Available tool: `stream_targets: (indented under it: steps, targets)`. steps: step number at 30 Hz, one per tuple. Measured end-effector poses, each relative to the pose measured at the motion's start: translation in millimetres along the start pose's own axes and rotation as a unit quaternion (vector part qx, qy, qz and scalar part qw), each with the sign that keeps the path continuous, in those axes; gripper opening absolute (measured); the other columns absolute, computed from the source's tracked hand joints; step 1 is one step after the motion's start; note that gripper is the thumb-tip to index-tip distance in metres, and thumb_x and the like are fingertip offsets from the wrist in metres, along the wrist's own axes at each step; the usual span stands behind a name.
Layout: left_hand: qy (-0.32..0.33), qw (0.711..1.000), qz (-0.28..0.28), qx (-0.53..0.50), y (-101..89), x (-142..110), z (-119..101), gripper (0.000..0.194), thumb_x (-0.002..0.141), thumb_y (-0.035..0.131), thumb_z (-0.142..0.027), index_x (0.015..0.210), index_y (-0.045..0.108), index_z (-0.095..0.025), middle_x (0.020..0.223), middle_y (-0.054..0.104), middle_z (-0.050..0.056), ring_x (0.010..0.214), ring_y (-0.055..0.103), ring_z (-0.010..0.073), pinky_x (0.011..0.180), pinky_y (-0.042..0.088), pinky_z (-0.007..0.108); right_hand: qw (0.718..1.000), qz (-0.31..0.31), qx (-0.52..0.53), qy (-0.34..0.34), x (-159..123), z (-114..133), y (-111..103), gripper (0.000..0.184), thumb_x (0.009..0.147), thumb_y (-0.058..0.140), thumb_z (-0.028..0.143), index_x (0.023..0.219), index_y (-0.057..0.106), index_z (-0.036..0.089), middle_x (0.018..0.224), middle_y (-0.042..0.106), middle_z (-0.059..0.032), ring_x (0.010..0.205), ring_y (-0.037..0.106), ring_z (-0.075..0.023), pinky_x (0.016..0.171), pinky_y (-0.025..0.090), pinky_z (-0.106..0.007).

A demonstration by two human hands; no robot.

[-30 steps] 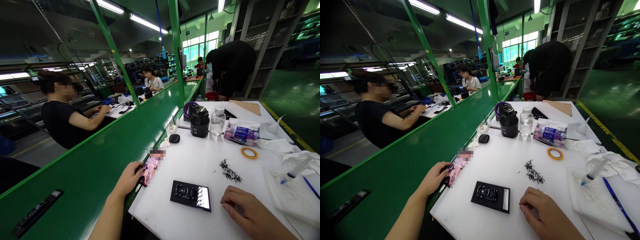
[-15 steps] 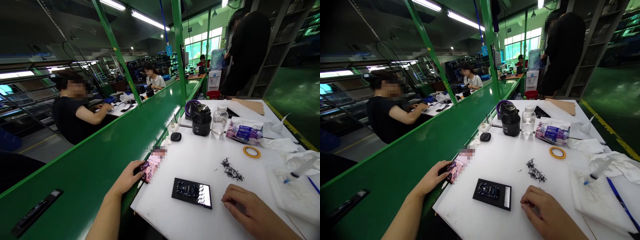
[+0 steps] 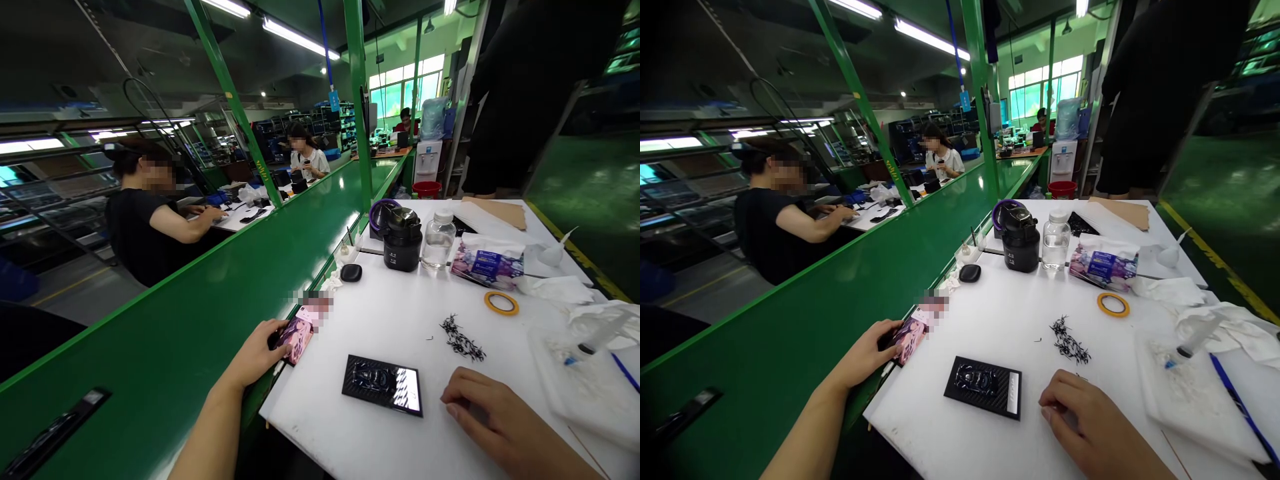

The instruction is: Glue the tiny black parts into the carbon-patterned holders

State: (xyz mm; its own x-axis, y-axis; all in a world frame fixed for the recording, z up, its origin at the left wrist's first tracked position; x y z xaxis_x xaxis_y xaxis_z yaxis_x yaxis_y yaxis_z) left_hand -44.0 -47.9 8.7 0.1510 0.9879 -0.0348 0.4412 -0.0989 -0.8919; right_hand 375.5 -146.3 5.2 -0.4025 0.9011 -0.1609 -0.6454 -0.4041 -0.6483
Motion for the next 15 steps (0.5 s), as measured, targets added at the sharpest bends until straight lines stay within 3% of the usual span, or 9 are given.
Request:
stream_targets:
  steps: [8,15]
  targets:
    - [0.007,1.000,-0.002,-0.007,-0.2,-1.0,-1.7,0.053,0.082,0.059,-0.049,0.125,0.059,-0.019,0.115,0.063,0.010,0.108,0.056,0.0302,0.097,0.043,0.045,1.000,-0.001,0.002,-0.003,0.7,-1.8,0.5,0.023,0.096,0.041,0.031,0.088,0.061,0.023,0.096,0.061,-0.0042,0.089,0.058,-0.0196,0.080,0.047,-0.031]
    - [0.028,0.999,-0.025,-0.025,0.7,0.6,-4.0,0.042,0.090,0.048,-0.050,0.117,0.062,-0.021,0.108,0.064,0.008,0.102,0.058,0.0264,0.092,0.047,0.041,1.000,0.003,0.004,-0.004,-0.6,1.0,-1.3,0.024,0.097,0.040,0.032,0.089,0.061,0.023,0.097,0.060,-0.0045,0.091,0.058,-0.0205,0.082,0.047,-0.033]
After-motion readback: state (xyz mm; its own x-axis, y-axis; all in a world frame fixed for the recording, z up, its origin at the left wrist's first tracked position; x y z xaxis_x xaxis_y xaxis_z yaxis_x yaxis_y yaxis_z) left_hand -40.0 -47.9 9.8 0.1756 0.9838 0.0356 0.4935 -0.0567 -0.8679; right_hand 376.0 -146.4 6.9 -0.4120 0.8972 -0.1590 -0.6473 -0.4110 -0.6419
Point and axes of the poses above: each hand's wrist, its own x-axis towards the middle knuckle, its own y-axis out of the palm, z = x × y, the point moved 3 cm from there along x, towards the middle knuckle
